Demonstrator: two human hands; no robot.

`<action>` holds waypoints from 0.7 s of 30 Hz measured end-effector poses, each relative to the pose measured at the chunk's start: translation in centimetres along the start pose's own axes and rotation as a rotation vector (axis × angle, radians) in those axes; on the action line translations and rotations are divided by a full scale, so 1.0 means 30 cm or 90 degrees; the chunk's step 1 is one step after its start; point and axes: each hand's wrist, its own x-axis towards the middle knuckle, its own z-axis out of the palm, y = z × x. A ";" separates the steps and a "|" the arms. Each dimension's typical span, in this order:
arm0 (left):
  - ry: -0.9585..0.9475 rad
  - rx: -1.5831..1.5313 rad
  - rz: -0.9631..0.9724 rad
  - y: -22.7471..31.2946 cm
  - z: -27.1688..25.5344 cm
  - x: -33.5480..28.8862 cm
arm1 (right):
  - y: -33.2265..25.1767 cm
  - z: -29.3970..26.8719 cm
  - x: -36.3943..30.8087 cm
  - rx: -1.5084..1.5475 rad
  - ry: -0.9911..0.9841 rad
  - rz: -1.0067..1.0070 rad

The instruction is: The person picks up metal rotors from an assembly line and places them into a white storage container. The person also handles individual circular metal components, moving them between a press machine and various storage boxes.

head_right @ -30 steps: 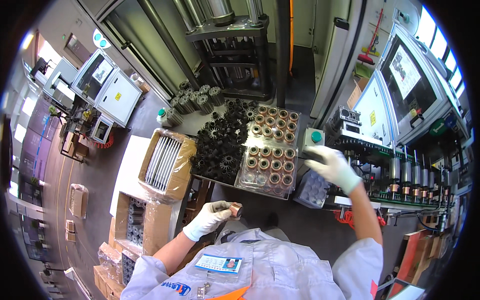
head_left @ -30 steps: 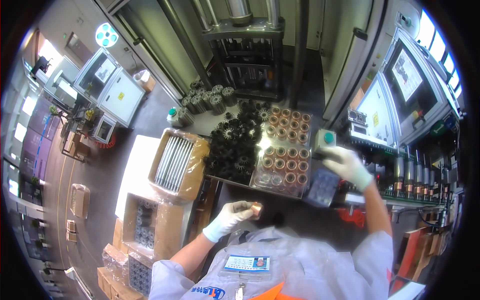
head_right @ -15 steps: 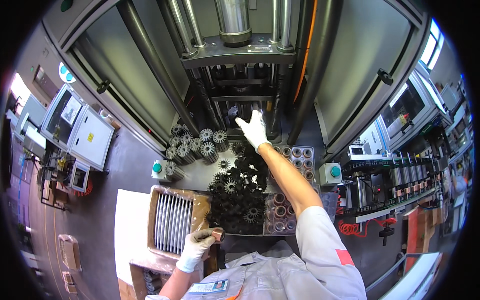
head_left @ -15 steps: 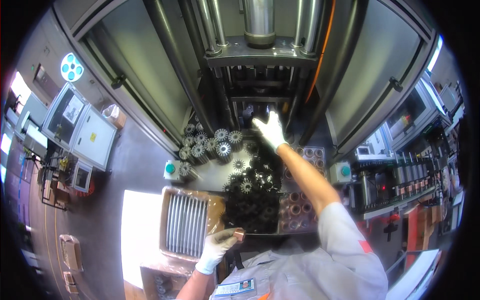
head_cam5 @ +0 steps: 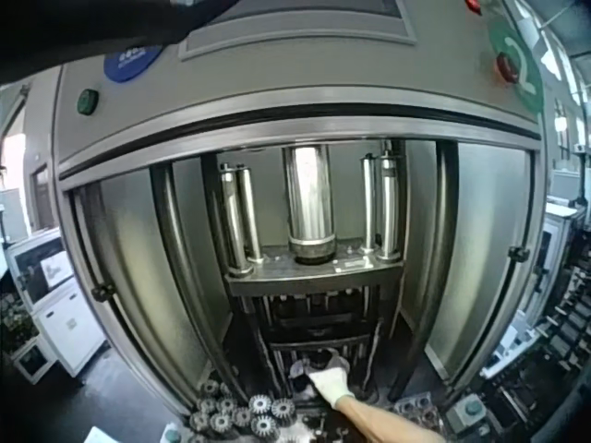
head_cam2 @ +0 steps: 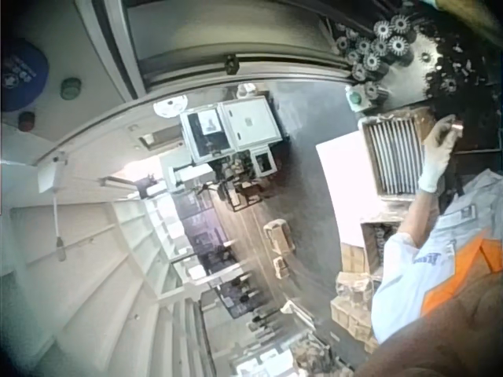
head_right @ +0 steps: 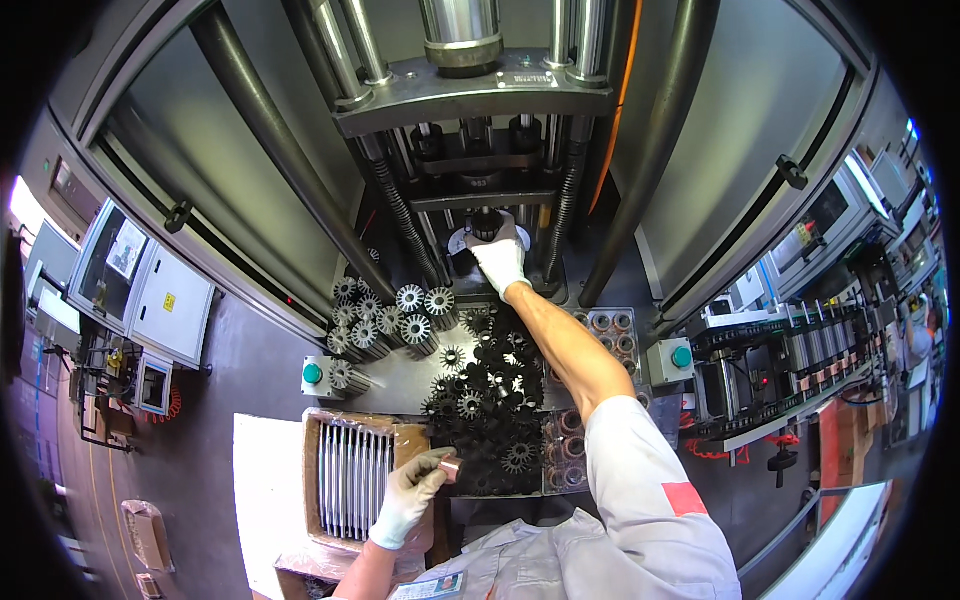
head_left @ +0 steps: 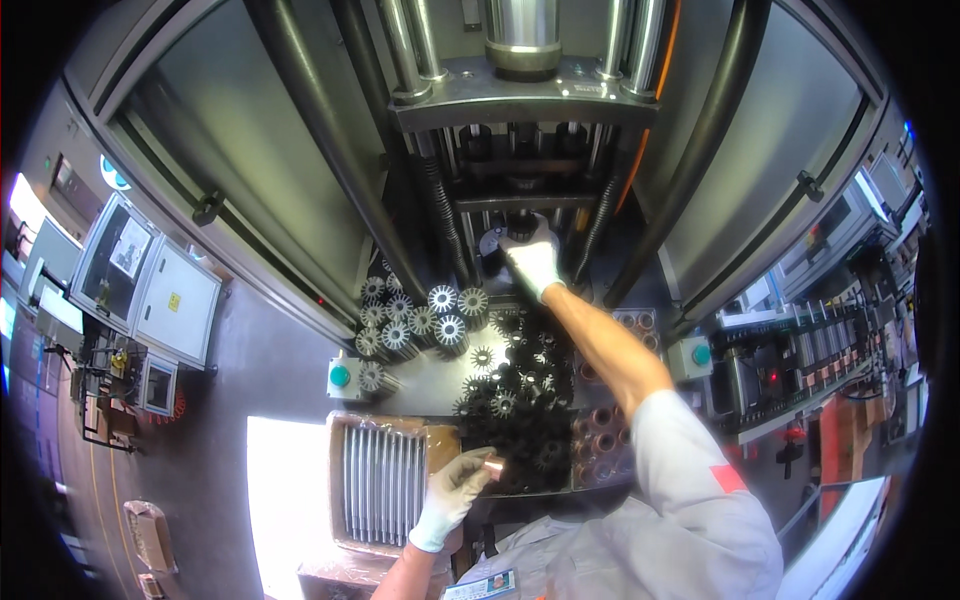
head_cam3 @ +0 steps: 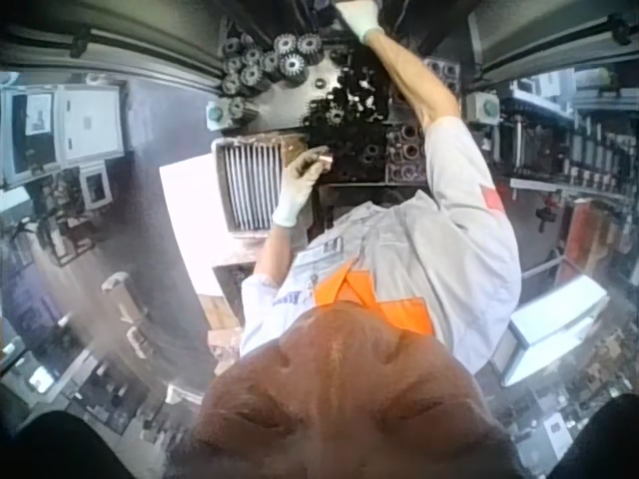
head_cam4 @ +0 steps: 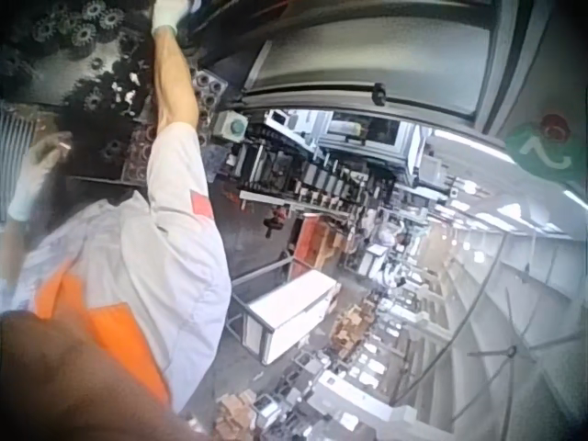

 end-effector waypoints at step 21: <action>0.194 0.911 0.665 0.234 0.202 1.094 | 0.059 -1.108 -0.515 -0.389 -0.446 0.031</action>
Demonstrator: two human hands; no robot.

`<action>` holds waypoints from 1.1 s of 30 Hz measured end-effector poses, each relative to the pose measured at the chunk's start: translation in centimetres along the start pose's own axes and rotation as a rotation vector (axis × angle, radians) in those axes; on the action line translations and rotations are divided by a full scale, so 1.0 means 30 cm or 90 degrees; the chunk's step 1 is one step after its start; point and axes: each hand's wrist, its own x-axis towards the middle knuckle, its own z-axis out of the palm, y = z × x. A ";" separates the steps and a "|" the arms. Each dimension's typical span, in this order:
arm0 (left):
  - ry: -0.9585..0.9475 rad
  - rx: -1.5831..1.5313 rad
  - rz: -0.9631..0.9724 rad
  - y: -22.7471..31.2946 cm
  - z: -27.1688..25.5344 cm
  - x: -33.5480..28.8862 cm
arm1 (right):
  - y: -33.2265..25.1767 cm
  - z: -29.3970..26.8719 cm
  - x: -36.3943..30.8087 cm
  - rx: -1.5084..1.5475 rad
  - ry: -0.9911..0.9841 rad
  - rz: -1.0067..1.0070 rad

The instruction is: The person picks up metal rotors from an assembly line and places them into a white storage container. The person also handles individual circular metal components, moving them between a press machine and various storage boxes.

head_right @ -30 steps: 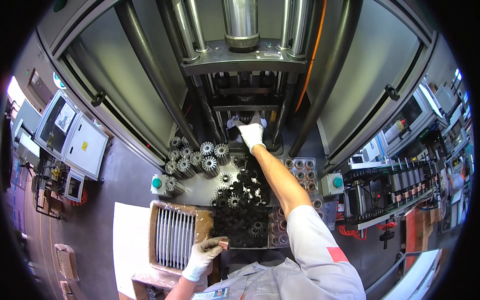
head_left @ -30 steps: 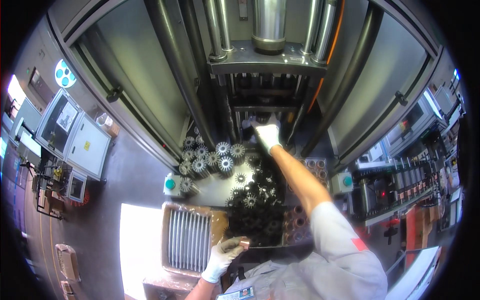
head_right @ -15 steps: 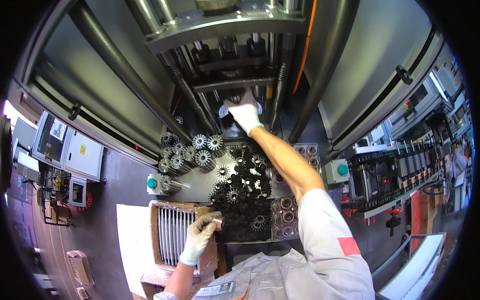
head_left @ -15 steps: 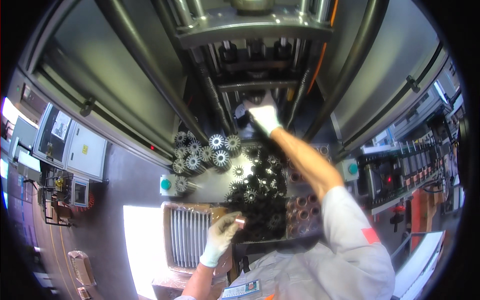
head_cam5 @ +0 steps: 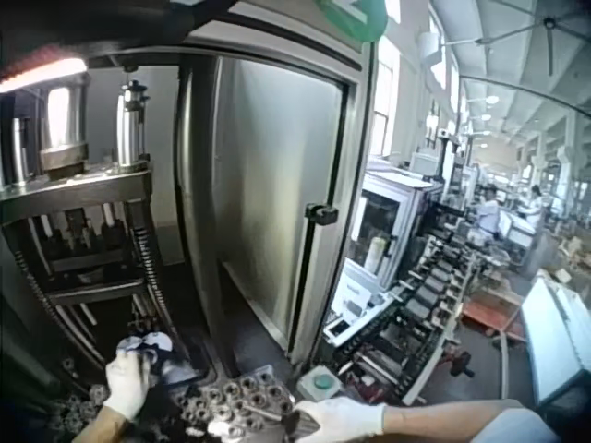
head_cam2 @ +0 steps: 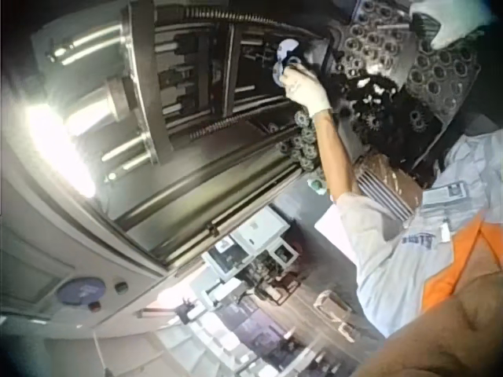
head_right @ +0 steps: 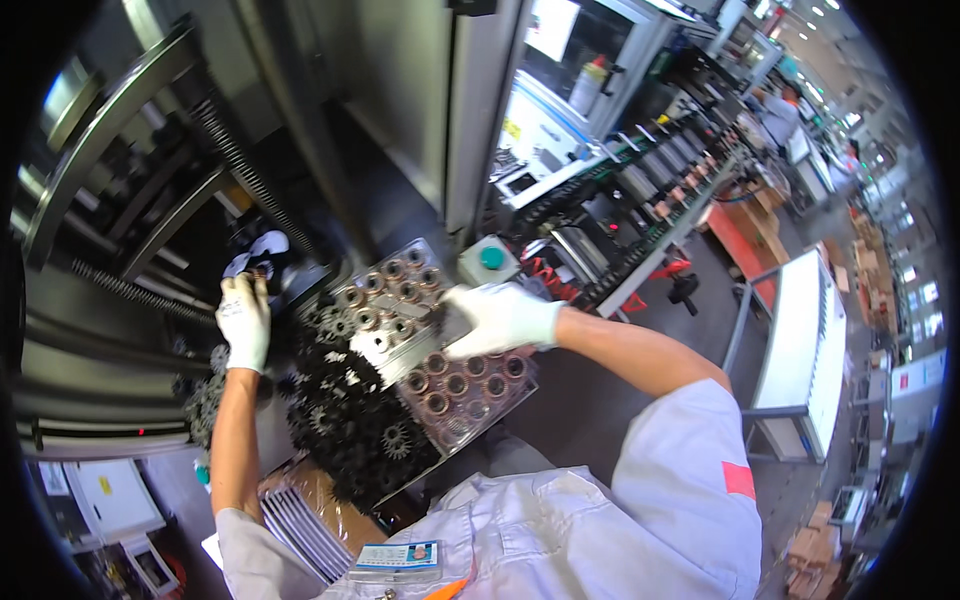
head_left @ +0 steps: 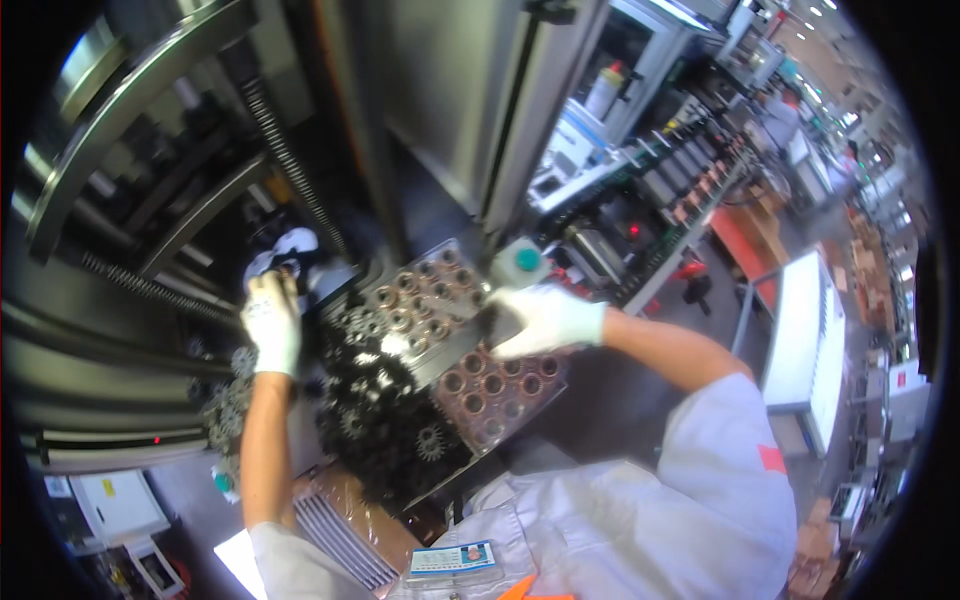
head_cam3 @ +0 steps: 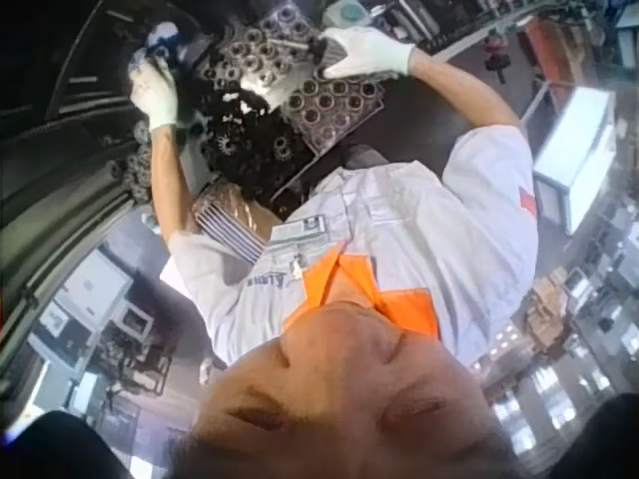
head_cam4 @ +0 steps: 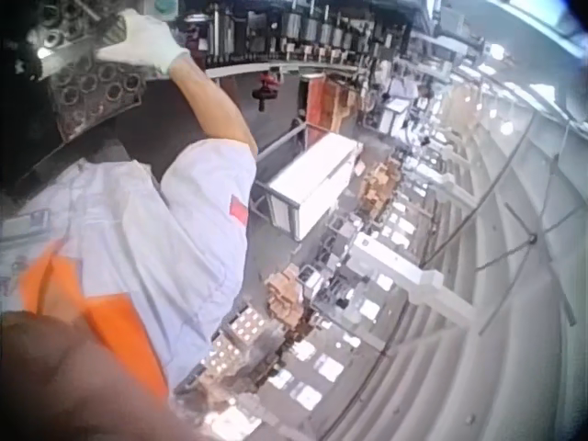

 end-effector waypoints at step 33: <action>-0.310 0.036 -0.011 -0.059 -0.023 -0.027 | -0.187 0.149 0.081 0.032 0.127 -0.307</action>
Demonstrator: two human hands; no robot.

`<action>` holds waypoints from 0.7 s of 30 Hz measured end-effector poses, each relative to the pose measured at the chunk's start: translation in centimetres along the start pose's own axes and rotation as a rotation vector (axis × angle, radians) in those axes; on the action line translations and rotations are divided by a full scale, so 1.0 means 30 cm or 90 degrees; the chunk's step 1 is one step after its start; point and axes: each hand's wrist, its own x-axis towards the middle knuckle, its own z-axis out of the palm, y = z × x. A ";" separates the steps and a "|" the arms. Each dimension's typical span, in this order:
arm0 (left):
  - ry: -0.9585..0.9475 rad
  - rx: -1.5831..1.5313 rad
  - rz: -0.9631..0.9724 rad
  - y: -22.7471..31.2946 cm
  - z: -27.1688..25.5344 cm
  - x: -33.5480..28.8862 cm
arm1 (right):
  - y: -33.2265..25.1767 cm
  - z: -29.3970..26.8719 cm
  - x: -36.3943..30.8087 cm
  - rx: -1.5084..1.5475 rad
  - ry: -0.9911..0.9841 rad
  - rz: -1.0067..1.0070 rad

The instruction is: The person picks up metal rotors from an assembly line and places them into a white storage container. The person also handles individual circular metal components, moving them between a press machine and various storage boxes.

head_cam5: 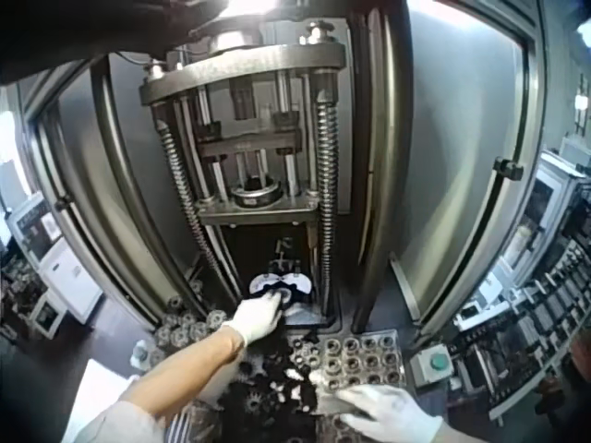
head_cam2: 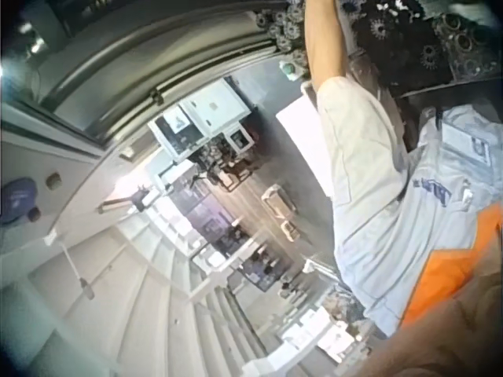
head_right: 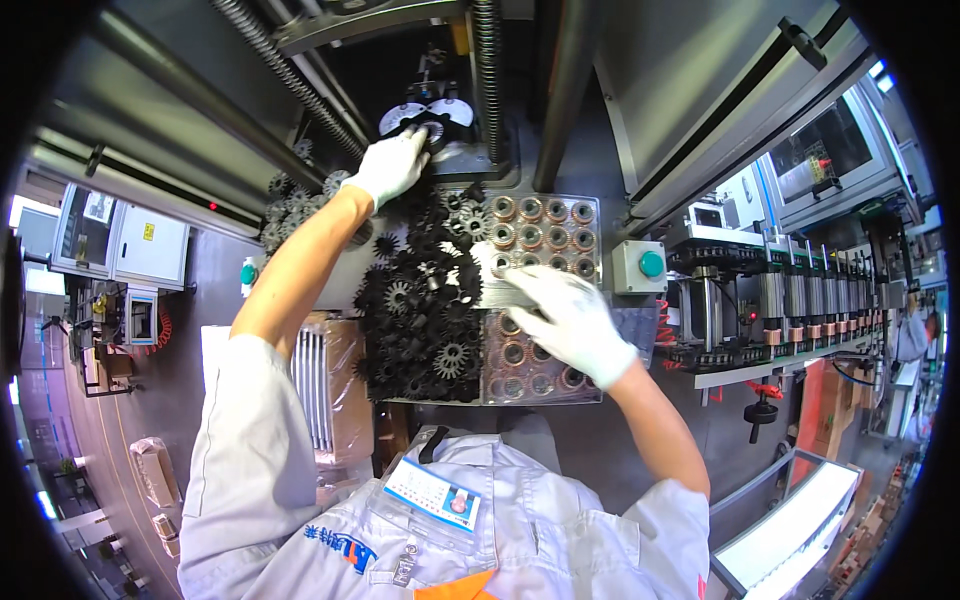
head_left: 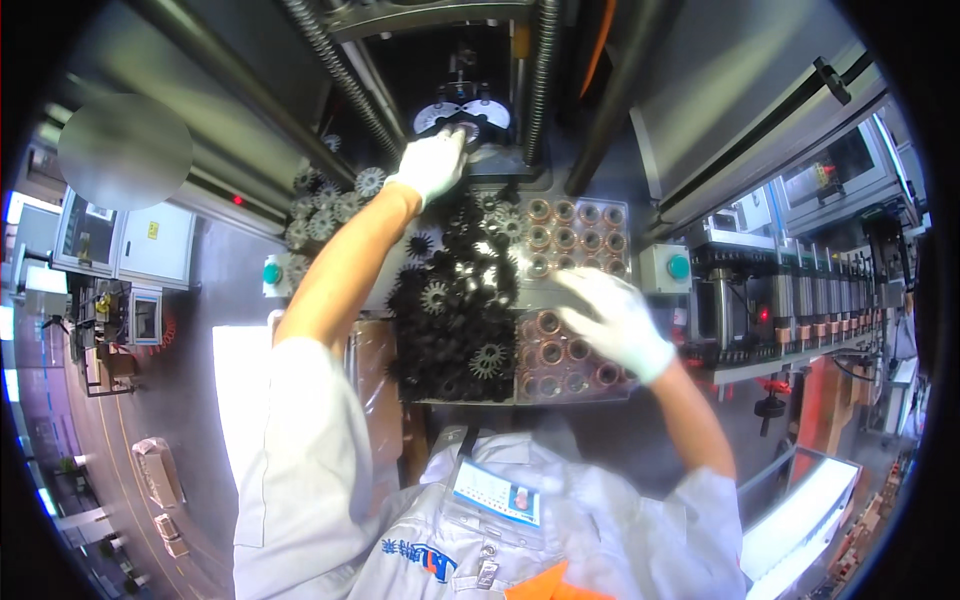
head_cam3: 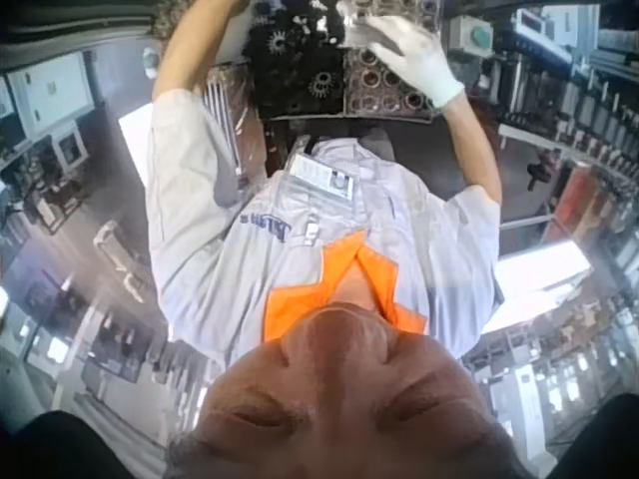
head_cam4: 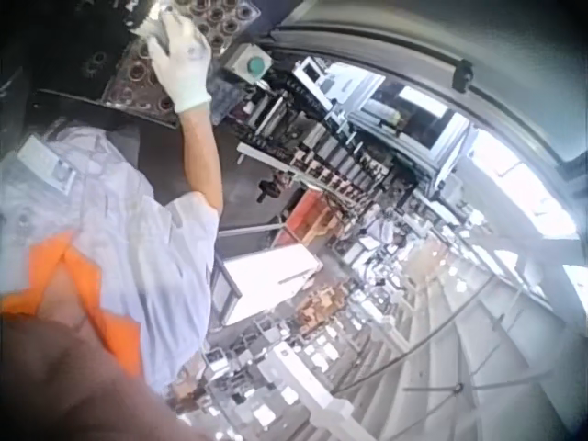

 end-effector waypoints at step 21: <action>0.140 0.020 -0.183 -0.328 -0.164 -0.980 | -0.097 0.545 0.629 -0.194 -0.136 -0.073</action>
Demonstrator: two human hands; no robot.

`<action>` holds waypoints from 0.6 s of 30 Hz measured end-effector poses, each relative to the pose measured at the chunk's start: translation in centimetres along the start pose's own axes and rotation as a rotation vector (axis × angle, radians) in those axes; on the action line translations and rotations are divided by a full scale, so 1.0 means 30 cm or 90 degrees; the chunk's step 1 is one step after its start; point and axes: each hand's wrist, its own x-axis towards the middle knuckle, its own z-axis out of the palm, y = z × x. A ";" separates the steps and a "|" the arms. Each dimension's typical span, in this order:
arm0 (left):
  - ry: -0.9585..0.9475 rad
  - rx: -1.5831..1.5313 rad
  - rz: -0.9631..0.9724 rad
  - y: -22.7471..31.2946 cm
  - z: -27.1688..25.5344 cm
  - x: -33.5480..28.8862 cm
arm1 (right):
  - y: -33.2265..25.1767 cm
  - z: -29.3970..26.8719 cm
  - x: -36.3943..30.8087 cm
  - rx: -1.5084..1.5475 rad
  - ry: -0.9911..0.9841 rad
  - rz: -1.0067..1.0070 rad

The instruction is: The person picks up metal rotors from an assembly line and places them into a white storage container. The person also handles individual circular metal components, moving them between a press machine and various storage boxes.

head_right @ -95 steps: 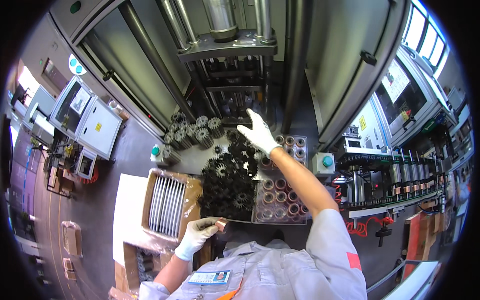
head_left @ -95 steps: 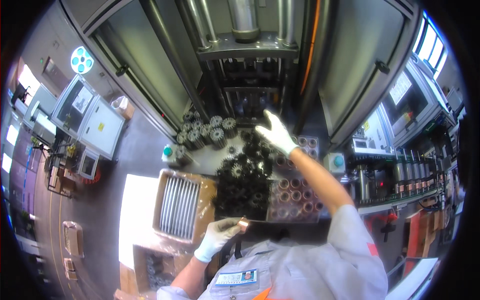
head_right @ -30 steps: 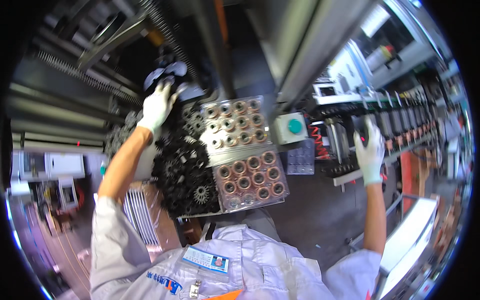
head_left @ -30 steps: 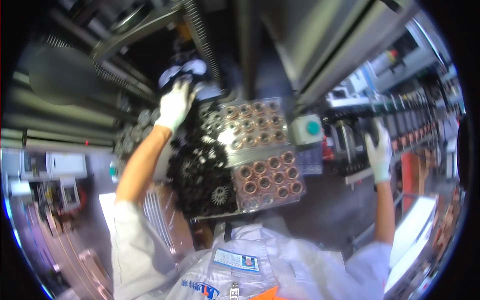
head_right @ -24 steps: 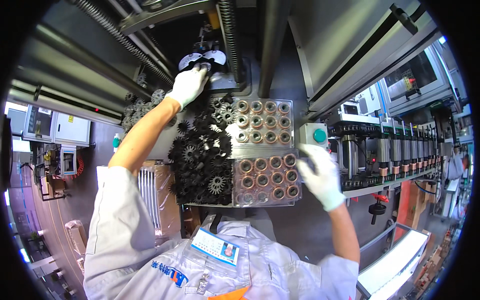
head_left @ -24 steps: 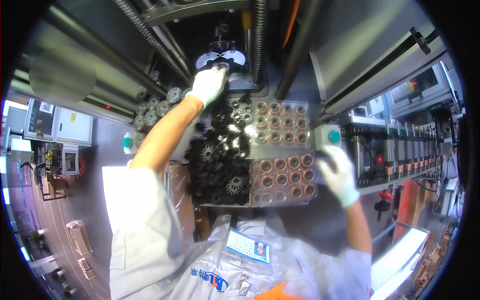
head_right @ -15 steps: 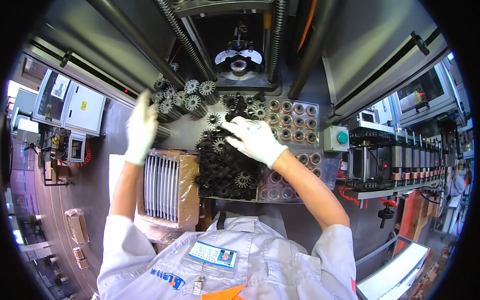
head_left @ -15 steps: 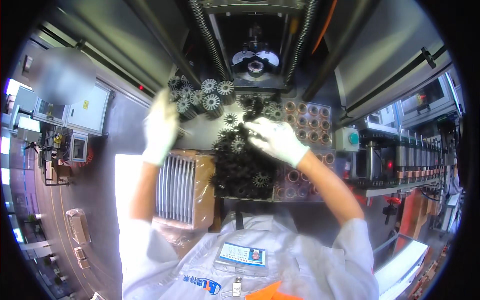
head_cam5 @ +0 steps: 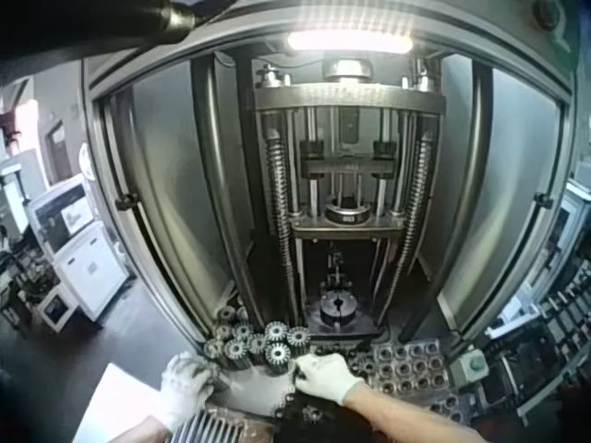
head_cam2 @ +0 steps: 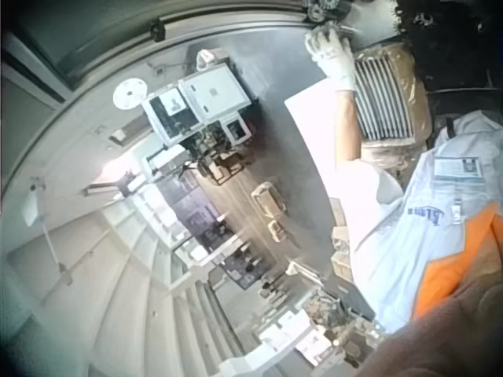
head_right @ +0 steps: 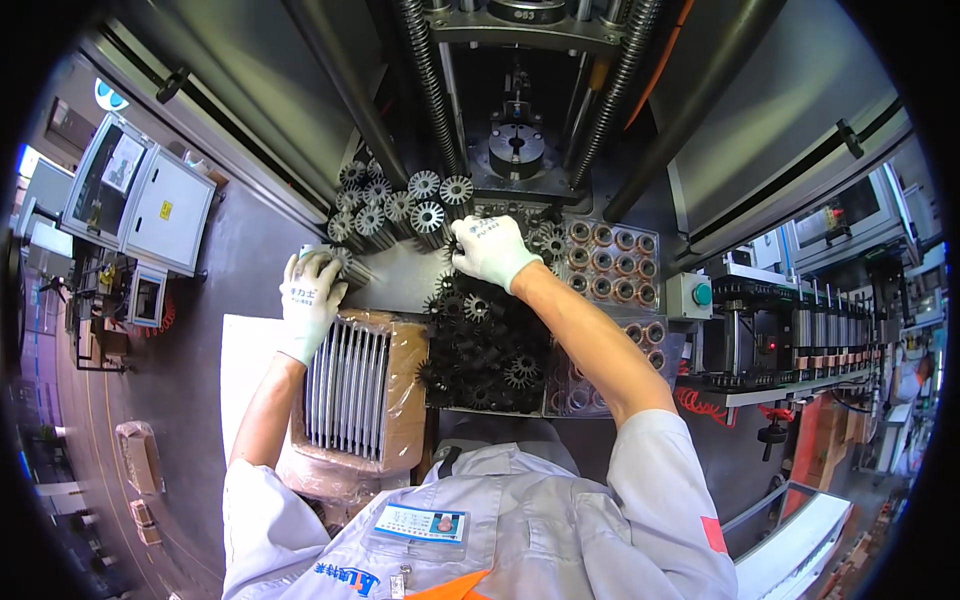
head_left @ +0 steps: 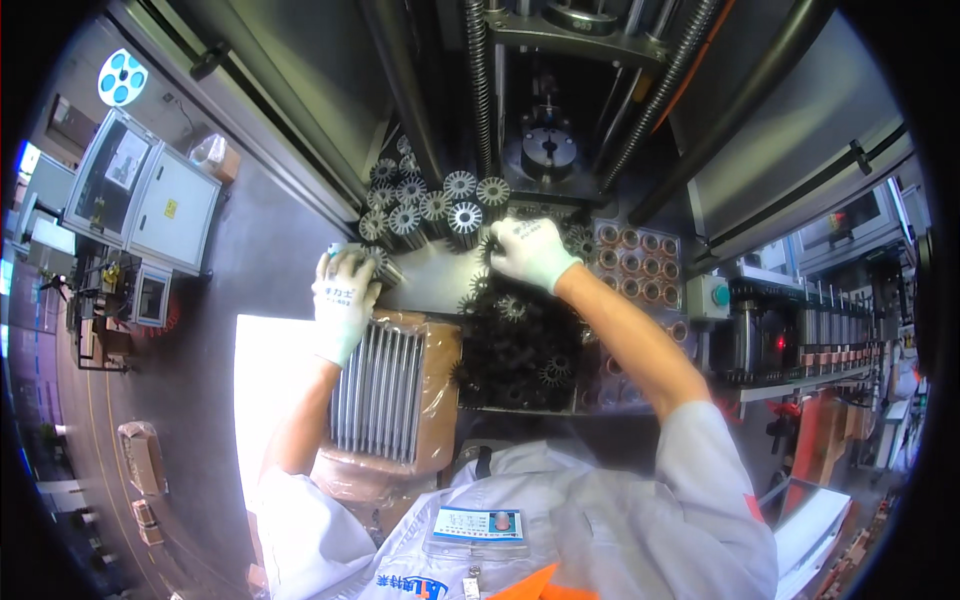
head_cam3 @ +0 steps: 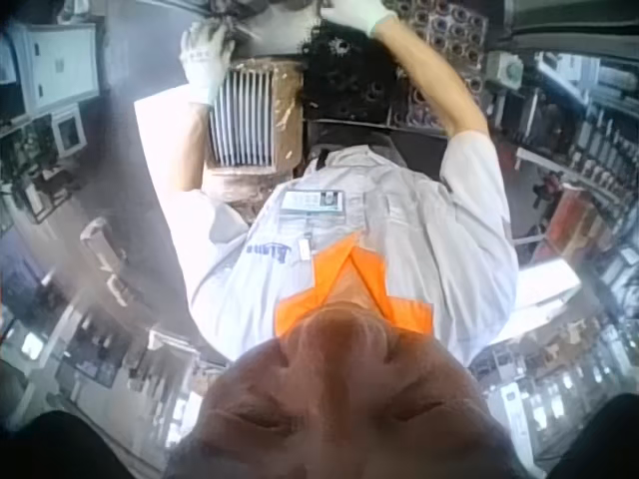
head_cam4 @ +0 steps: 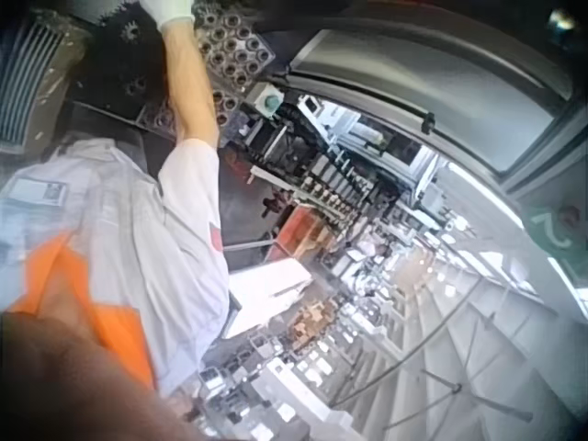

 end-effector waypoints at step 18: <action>0.011 -0.133 0.002 0.193 -0.188 0.101 | 0.238 -0.429 -0.142 0.584 0.381 0.096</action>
